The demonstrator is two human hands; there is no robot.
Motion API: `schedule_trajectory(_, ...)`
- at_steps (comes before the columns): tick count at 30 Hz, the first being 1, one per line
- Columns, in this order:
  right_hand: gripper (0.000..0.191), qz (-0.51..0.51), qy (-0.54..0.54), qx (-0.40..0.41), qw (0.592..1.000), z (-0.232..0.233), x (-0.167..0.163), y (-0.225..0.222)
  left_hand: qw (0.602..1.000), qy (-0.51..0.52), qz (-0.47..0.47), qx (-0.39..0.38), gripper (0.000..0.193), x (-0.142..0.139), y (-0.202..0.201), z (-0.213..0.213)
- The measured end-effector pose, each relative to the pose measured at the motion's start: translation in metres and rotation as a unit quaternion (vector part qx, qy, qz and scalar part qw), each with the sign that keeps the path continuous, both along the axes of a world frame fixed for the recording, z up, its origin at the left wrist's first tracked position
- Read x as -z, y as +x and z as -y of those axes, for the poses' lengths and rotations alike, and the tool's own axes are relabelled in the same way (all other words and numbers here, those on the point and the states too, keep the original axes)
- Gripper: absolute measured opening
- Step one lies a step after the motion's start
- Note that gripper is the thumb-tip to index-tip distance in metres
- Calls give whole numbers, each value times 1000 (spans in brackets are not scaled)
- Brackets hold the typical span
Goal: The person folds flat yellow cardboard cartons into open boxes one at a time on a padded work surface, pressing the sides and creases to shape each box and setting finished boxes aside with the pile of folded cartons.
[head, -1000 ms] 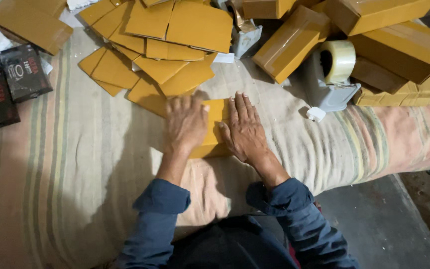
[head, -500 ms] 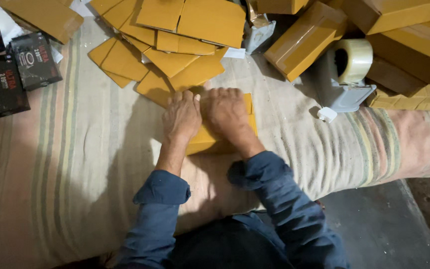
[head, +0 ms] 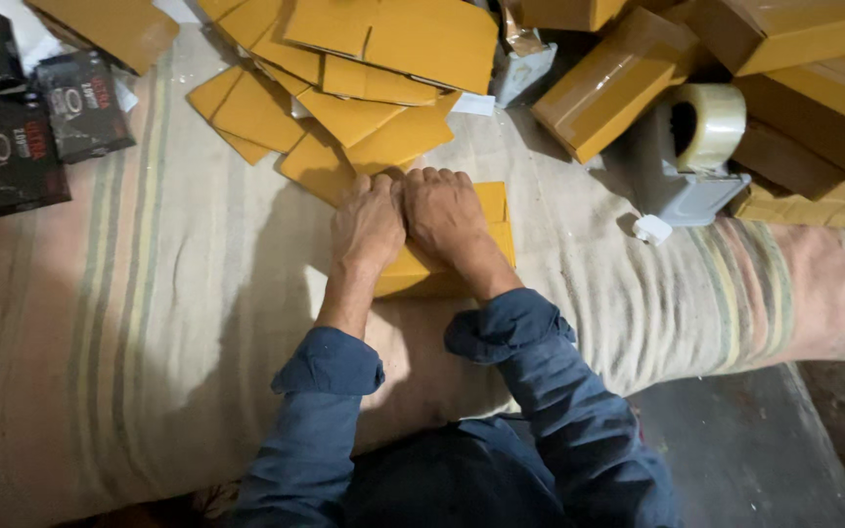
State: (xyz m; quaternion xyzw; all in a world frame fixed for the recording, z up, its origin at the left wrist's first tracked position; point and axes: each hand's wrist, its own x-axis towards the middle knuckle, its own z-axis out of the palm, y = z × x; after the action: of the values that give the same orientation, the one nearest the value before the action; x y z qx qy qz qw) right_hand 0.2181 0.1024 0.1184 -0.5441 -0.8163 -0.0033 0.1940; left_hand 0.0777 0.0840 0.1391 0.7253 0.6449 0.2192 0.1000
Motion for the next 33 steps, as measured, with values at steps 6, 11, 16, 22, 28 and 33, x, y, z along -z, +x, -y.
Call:
schedule_trajectory(6,21,22,1,8,1000,1,-12,30,999,-37,4,-11,36,-3,0,2)
schedule_trajectory(11,20,47,76,110,990,11,-10,64,999,-17,44,-2,36,1,0,1)
schedule_trajectory(16,20,102,36,75,991,2,-5,30,999,-14,41,-3,34,12,-4,-1)
schedule_trajectory(22,19,-19,36,-71,997,-8,1,-17,995,25,92,-12,29,15,-10,-2)
schedule_trajectory(28,22,35,22,2,999,10,-13,38,997,10,69,-15,30,7,-8,3)
schedule_trajectory(33,38,25,0,139,990,41,-17,66,998,-21,56,-11,35,1,-4,2)
